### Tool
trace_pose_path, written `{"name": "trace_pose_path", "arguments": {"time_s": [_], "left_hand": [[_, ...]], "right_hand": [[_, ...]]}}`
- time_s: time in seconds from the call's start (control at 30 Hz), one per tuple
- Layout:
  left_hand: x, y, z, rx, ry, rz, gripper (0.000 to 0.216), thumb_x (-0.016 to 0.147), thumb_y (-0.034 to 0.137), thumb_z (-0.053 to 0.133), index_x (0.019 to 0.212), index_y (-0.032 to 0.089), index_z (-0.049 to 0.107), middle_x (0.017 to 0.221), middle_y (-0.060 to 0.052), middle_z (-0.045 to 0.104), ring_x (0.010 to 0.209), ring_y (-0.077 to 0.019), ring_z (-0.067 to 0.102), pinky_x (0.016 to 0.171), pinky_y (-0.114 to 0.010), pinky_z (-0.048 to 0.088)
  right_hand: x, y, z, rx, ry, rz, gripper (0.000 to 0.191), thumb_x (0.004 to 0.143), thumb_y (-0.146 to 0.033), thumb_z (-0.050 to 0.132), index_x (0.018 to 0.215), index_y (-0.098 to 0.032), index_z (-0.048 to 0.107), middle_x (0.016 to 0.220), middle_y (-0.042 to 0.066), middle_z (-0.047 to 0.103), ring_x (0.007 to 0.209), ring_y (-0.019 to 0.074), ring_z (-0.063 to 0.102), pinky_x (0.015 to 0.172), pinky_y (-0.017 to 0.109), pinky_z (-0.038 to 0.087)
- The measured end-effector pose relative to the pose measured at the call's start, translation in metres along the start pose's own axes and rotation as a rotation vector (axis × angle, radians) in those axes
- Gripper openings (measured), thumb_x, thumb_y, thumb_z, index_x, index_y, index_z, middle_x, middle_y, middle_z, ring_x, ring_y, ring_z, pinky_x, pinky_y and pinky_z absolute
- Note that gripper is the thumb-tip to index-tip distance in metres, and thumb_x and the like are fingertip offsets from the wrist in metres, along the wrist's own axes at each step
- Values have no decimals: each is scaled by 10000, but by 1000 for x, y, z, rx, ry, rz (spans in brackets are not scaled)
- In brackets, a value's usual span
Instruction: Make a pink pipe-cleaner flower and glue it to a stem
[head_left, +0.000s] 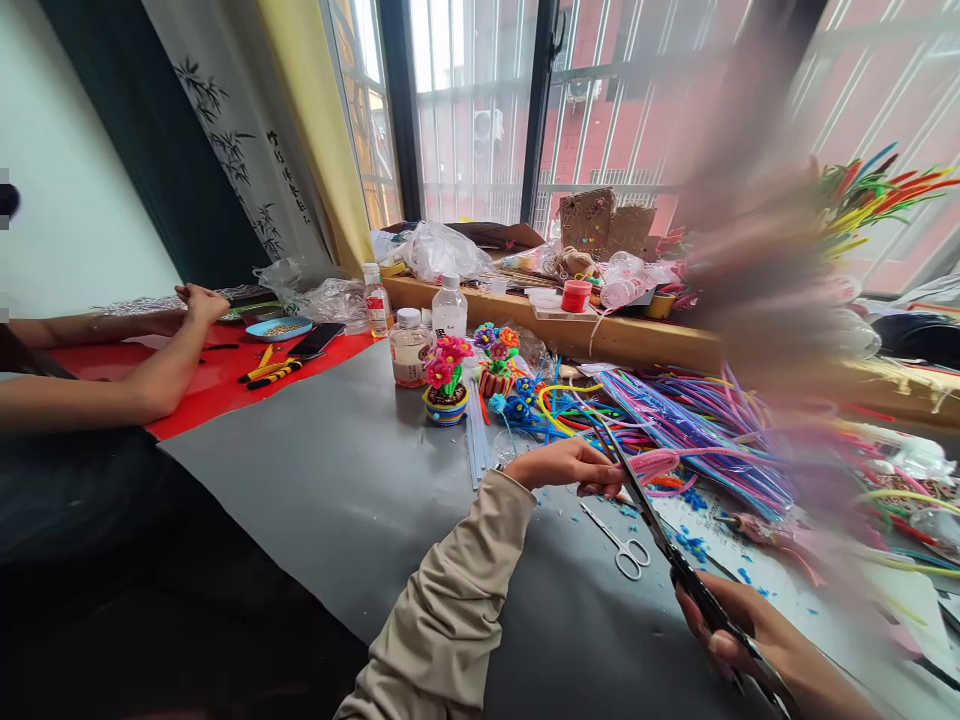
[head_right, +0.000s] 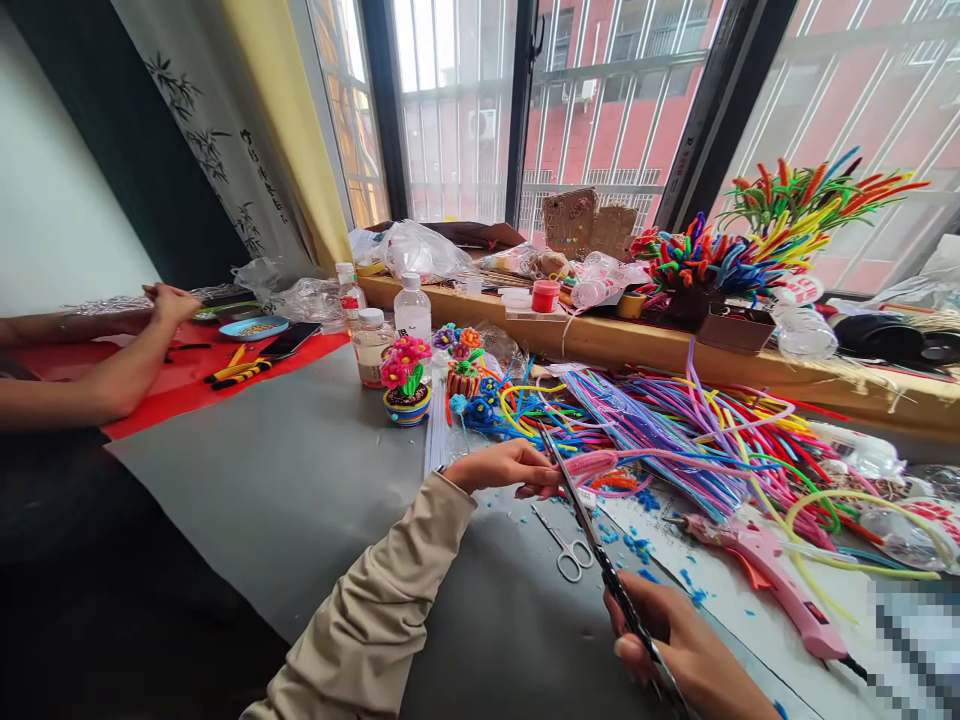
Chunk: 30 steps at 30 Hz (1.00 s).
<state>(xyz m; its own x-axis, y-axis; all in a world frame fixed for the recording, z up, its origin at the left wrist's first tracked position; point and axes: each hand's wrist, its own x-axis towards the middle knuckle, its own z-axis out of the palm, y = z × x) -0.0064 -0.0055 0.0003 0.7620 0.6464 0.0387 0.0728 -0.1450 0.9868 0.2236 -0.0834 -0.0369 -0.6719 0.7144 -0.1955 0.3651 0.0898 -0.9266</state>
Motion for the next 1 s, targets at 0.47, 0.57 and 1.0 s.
{"name": "trace_pose_path", "arguments": {"time_s": [0.47, 0.57, 1.0], "left_hand": [[-1, 3, 0, -5, -1, -1, 371, 689, 449, 500, 591, 92, 532, 484, 48, 415, 419, -20, 322, 442, -198, 248], [-1, 4, 1, -21, -37, 10, 367, 698, 445, 490, 590, 95, 517, 479, 49, 416, 410, -19, 322, 436, -197, 247], [-1, 5, 4, -69, -29, -65, 389, 654, 482, 519, 572, 102, 496, 458, 56, 384, 418, -28, 307, 442, -204, 246]], "right_hand": [[0, 2, 4, -36, 28, -37, 531, 528, -695, 463, 641, -184, 377, 579, -36, 358, 518, 84, 289, 460, 206, 256], [-2, -3, 3, -47, -9, -31, 551, 501, -709, 467, 661, -188, 380, 583, -36, 370, 520, 87, 285, 462, 209, 250], [3, -2, -5, -125, 6, 4, 513, 569, -694, 409, 608, -187, 348, 560, -39, 311, 503, 87, 273, 446, 210, 238]]}}
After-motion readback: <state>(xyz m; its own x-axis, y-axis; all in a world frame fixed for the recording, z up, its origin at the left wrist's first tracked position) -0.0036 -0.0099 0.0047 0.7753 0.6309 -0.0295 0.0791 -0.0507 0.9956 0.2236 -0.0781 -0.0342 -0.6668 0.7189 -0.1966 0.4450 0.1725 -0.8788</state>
